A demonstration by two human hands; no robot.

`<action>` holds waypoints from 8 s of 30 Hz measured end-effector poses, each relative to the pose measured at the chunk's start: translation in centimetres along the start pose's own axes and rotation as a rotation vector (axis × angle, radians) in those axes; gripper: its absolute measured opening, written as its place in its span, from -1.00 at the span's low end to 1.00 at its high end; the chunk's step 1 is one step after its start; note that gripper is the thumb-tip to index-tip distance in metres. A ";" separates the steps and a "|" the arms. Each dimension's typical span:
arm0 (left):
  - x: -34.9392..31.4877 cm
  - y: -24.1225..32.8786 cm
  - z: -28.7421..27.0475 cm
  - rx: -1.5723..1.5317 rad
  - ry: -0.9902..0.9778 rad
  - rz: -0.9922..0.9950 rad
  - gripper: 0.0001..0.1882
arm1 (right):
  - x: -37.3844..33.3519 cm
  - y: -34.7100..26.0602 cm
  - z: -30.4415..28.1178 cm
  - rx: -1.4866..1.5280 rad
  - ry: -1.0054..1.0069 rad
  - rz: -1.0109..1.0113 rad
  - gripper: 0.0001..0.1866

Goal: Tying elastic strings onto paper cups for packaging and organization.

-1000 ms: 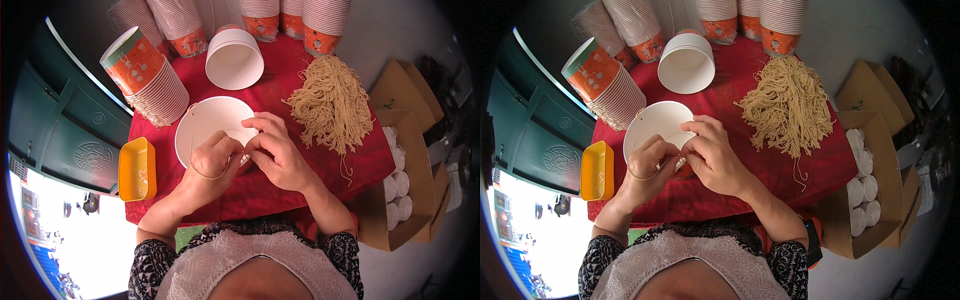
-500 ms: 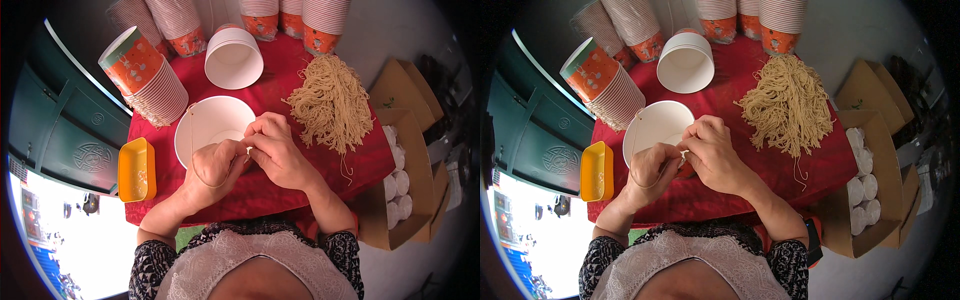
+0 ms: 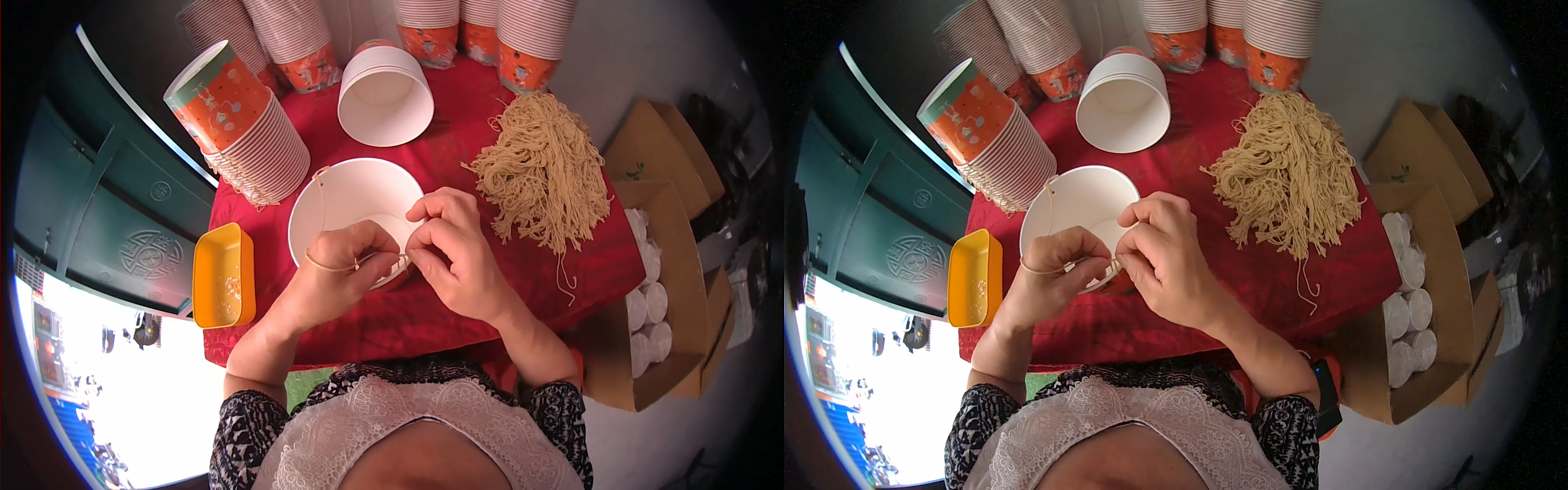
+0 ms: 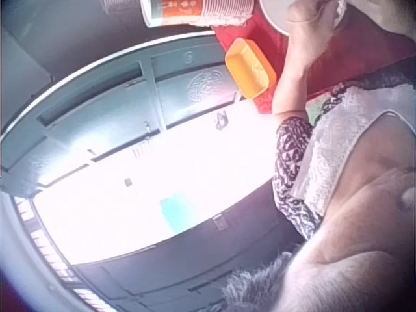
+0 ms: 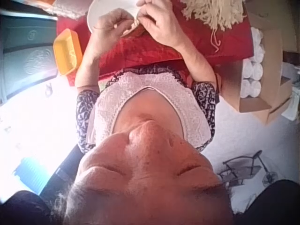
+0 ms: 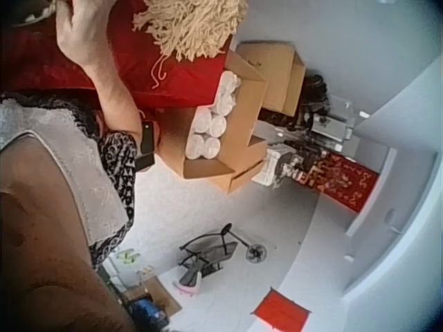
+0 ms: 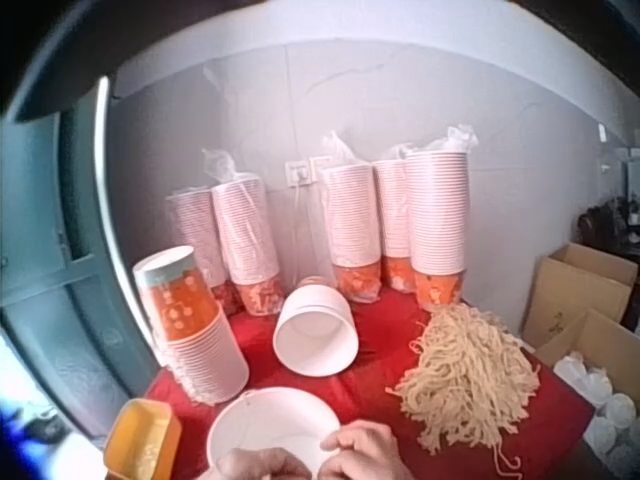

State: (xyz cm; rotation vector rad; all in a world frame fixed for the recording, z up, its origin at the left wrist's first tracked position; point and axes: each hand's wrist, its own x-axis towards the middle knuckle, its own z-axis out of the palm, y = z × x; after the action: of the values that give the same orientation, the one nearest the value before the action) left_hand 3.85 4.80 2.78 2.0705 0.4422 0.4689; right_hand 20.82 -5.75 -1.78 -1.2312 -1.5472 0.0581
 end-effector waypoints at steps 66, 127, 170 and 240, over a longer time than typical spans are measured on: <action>-0.2 1.1 -1.2 -0.361 -0.123 -0.090 -0.90 | -2.8 -2.2 1.9 -0.118 0.213 -0.144 -0.79; -2.5 0.5 0.1 0.330 0.086 0.453 -0.74 | -3.6 -2.1 3.7 -0.031 0.276 -0.097 -0.72; -2.3 0.0 0.5 0.449 0.118 0.514 -0.76 | -3.4 -2.7 2.9 0.088 0.303 0.076 -0.84; -12.3 -3.7 -5.2 -0.418 0.908 0.181 -0.94 | -3.2 -3.0 4.9 0.082 0.114 -0.066 -0.57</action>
State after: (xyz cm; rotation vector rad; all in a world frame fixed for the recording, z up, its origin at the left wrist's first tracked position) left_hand -9.76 4.46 0.21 1.4050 0.6075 1.4877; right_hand 14.77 -6.76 -4.09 -1.0998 -1.4707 0.0088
